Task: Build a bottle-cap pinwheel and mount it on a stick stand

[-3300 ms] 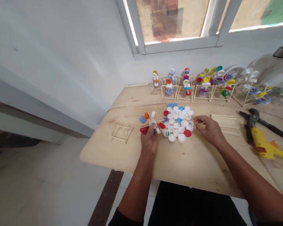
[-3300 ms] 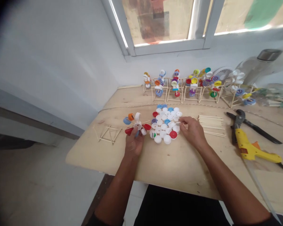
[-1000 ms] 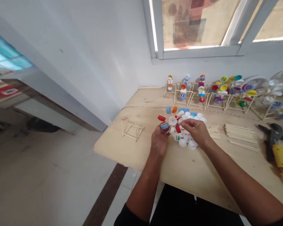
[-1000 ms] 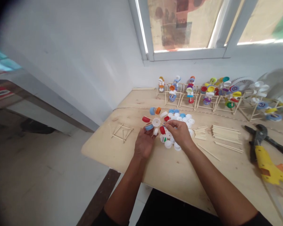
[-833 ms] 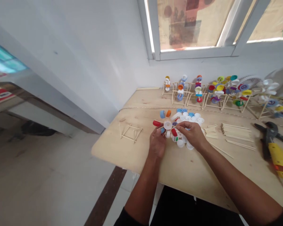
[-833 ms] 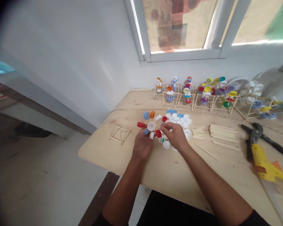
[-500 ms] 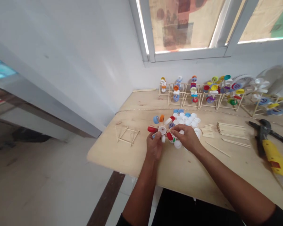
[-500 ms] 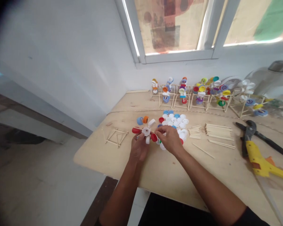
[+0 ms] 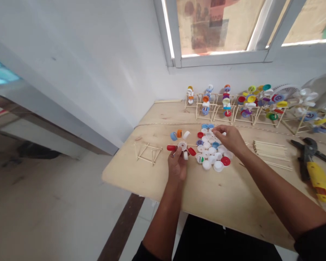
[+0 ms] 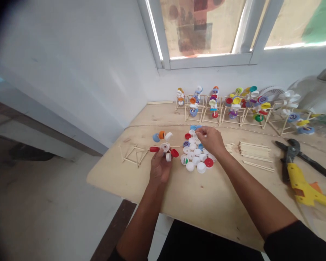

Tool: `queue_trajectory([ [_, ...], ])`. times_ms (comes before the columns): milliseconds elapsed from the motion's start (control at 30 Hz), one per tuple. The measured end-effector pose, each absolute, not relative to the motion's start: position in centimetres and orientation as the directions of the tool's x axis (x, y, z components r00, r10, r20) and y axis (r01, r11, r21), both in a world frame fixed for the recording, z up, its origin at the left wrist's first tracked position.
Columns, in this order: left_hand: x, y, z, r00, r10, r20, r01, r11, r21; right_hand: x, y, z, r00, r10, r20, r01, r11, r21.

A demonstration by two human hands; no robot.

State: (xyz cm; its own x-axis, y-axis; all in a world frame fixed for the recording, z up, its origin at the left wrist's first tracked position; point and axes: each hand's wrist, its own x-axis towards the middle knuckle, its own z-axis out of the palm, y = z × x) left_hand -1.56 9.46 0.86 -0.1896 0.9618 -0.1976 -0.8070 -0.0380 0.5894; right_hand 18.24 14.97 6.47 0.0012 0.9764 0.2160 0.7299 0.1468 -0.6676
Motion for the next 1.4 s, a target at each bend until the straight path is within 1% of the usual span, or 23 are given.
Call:
queue_trajectory([
  [100,-1.6,9.5,0.7,-0.183,0.961,-0.206,-0.806,-0.027,0.592,18.0,16.0,6.1,-0.071,0.983,0.168,0.848,0.148,-0.509],
  [167,-1.6,9.6,0.7,-0.180,0.960,-0.216,-0.811,-0.021,0.585,17.5,16.4,5.9,-0.099,0.985,0.143,0.889,0.152,-0.431],
  [433,-1.6,9.6,1.0,-0.168,0.950,-0.264,-0.847,-0.002,0.531,15.7,18.4,5.9,-0.175,0.981,0.088,0.951,0.191,-0.243],
  [567,-1.6,9.7,0.9,-0.167,0.950,-0.264,-0.849,-0.002,0.528,14.5,19.1,5.7,-0.205,0.976,0.074,0.961,0.216,-0.175],
  [700,-1.6,9.7,0.9,-0.165,0.946,-0.278,-0.853,0.004,0.521,13.7,19.3,5.6,-0.229,0.971,0.069,0.960,0.237,-0.149],
  [833,-1.7,9.7,1.1,-0.161,0.944,-0.289,-0.862,0.008,0.507,14.2,19.1,5.7,-0.221,0.973,0.068,0.962,0.229,-0.150],
  [933,-1.6,9.7,1.2,-0.166,0.941,-0.295,-0.871,0.001,0.492,15.3,18.8,5.8,-0.198,0.978,0.063,0.965,0.206,-0.161],
  [1100,-1.6,9.7,1.2,-0.162,0.947,-0.277,-0.865,-0.002,0.501,17.6,18.0,6.0,-0.140,0.988,0.066,0.972,0.150,-0.179],
  [1400,-1.6,9.8,1.0,-0.156,0.952,-0.263,-0.881,-0.014,0.473,20.4,16.9,6.7,-0.053,0.993,0.103,0.977,0.073,-0.202],
])
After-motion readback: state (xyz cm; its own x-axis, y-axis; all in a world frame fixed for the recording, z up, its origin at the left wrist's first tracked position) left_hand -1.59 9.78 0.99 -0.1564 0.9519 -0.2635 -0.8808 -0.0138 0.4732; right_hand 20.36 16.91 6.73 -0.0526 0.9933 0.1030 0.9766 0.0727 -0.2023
